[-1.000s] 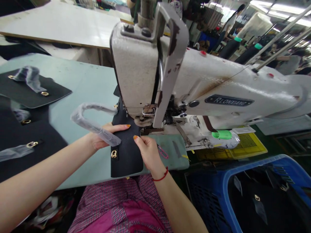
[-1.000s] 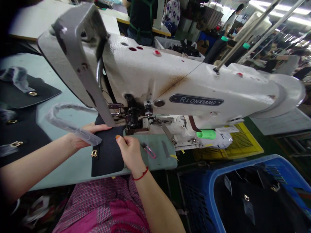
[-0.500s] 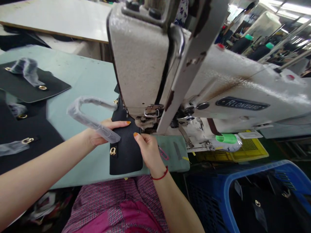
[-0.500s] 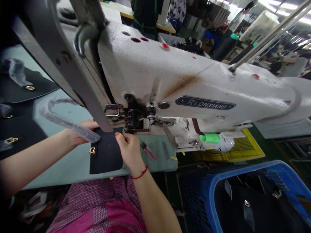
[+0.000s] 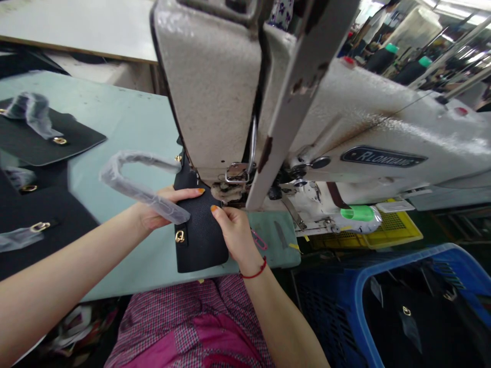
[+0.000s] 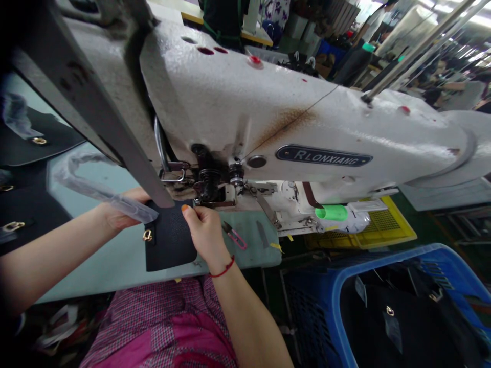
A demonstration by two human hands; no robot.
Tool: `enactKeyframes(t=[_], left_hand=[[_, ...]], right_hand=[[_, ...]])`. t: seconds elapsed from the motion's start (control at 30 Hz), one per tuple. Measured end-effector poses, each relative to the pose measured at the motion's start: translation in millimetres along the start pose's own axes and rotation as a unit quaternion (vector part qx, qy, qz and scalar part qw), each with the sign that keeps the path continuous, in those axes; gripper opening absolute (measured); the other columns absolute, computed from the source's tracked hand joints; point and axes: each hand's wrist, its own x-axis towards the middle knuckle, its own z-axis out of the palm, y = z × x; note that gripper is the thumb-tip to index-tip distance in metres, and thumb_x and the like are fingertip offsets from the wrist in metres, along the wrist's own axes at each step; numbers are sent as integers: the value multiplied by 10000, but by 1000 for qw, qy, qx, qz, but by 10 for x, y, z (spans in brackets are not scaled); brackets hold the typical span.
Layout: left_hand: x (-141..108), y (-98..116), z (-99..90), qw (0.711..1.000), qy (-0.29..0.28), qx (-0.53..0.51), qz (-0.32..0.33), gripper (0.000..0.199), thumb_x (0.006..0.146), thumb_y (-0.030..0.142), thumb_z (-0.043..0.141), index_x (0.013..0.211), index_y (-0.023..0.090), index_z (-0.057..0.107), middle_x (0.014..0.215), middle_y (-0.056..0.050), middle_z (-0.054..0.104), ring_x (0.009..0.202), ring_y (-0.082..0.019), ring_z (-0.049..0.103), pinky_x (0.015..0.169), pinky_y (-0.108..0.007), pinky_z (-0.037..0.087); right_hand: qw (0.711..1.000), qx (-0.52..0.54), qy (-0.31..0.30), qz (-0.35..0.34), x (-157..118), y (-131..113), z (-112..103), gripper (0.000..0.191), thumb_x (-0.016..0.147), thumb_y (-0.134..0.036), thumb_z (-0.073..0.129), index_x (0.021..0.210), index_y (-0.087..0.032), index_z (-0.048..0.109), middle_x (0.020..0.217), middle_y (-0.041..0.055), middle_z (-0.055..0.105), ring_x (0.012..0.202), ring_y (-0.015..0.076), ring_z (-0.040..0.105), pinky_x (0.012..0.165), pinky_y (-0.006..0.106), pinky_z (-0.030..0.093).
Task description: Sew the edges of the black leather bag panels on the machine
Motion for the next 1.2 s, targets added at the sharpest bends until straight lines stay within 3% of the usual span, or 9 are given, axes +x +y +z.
enactKeyframes(t=[0.23,0.37,0.6,0.77,0.9,1.03,1.2], left_hand=[[-65,27,36,1000,5,8,-13,277,763,75,705,1038,45,725,917,-174,777,755,-272,747,702,-384,630],[-93,36,68,1000,15,11,-20,267,803,24,622,1053,42,714,845,-151,781,668,-229,736,664,-352,625],[-219,-67,184,999,52,-17,0,201,782,60,670,970,83,739,808,-124,781,640,-230,737,656,-334,635],[-377,-449,462,977,146,-135,71,300,753,88,712,1049,135,728,965,-98,781,853,-255,758,733,-314,643],[-434,-683,734,945,194,-243,99,308,785,120,704,1087,181,706,1093,-76,759,1073,-258,706,855,-325,623],[-449,-724,897,936,178,-295,74,229,889,164,596,1093,193,696,1173,-62,732,1226,-223,621,949,-292,578],[-463,-731,915,937,165,-298,82,246,922,168,553,1135,162,676,1163,-62,735,1289,-207,568,1012,-289,540]], right_hand=[[998,-54,18,-18,-36,-39,-33,473,888,-550,514,601,-185,422,604,-34,321,580,107,305,517,238,238],[992,-106,44,-42,-84,-93,-38,484,927,-524,487,595,-184,396,590,-36,322,580,108,316,522,247,222],[965,-253,25,-62,-113,-249,-207,412,983,-394,505,641,-165,525,606,-21,492,586,112,437,540,239,259],[902,-431,-3,-34,-115,-573,-439,248,979,-307,565,829,-173,712,785,49,692,695,158,595,582,255,300],[855,-517,9,-41,-77,-747,-513,251,992,-329,564,904,-196,759,909,86,740,801,202,656,620,271,333],[852,-522,27,-39,-34,-786,-519,261,986,-352,578,888,-213,776,902,79,745,805,203,666,611,273,343],[851,-523,27,-48,-26,-794,-514,268,976,-358,590,884,-196,784,869,88,742,775,192,660,583,279,326]])
